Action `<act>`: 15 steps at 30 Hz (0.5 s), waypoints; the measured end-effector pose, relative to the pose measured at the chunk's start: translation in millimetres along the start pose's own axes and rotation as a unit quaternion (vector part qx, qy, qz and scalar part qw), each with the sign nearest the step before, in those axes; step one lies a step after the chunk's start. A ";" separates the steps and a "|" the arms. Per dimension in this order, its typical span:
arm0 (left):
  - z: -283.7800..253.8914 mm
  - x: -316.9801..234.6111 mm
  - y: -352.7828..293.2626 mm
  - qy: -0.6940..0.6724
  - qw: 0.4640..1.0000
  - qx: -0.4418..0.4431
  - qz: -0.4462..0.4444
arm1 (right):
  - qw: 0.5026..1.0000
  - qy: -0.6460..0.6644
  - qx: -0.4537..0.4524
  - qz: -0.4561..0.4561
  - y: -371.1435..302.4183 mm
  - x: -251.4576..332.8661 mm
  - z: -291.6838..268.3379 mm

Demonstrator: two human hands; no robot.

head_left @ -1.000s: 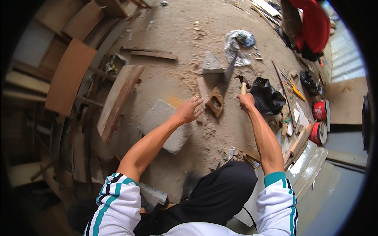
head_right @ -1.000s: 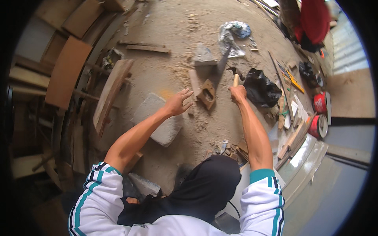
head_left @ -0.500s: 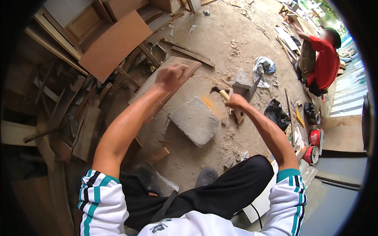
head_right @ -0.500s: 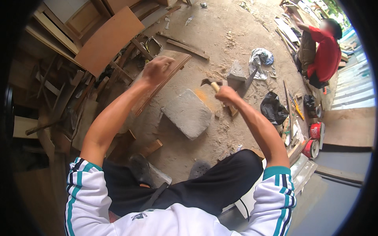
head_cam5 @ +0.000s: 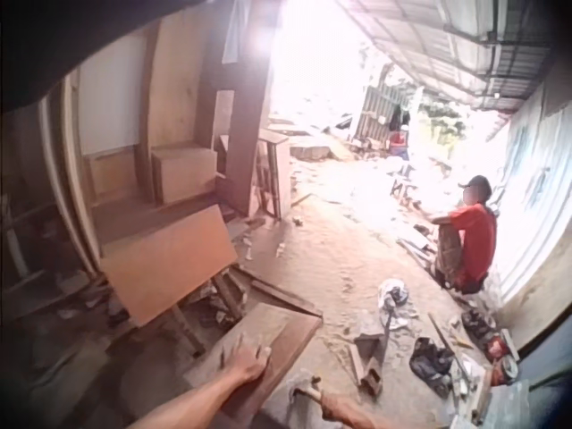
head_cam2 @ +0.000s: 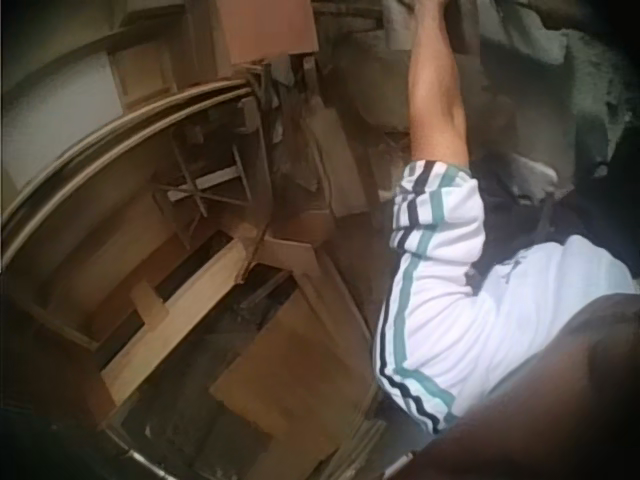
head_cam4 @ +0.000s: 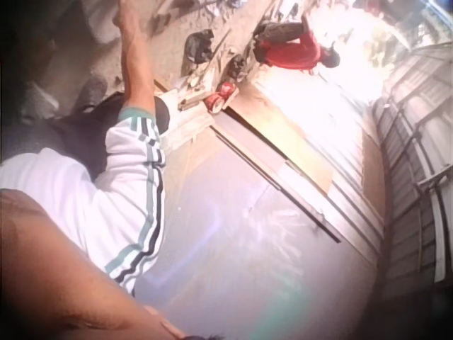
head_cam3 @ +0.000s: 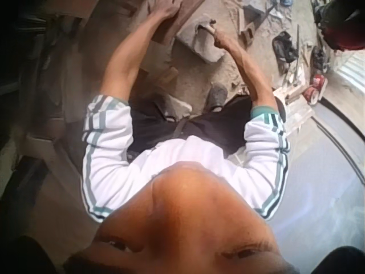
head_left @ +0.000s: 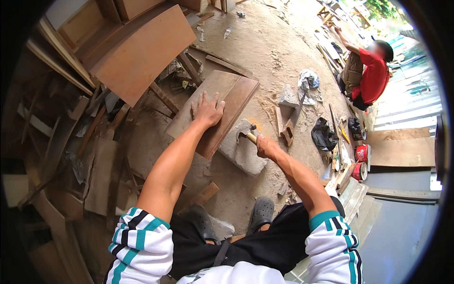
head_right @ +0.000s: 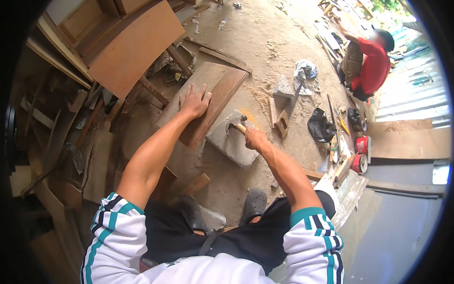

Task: The person sits on the floor and uses a hand saw to cut a wooden plank. They then align the cut piece with another plank, insert nails, and hammer them in to join the pieces together.

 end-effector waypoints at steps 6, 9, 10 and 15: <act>3.9 15.3 20.9 0.021 0.999 -0.013 0.044 | 0.998 -0.032 -0.011 0.060 -1.7 1.6 0.2; 7.3 20.9 29.5 0.025 0.998 -0.011 0.056 | 0.996 -0.077 -0.004 0.054 6.7 9.7 -4.5; 9.9 21.7 31.4 0.028 0.998 -0.016 0.059 | 0.994 -0.085 0.023 0.068 9.5 12.1 -7.7; 6.6 25.5 32.5 0.022 0.996 -0.060 0.063 | 0.993 -0.079 0.030 0.076 7.1 22.5 -12.7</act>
Point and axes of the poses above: each hand's wrist, its own y-axis towards the middle knuckle, its own z-axis out of the palm, x = y × z, the point moved 8 cm from there along y, towards the middle knuckle, and after that the axes turned 12 degrees about y, right-handed, at the moved point
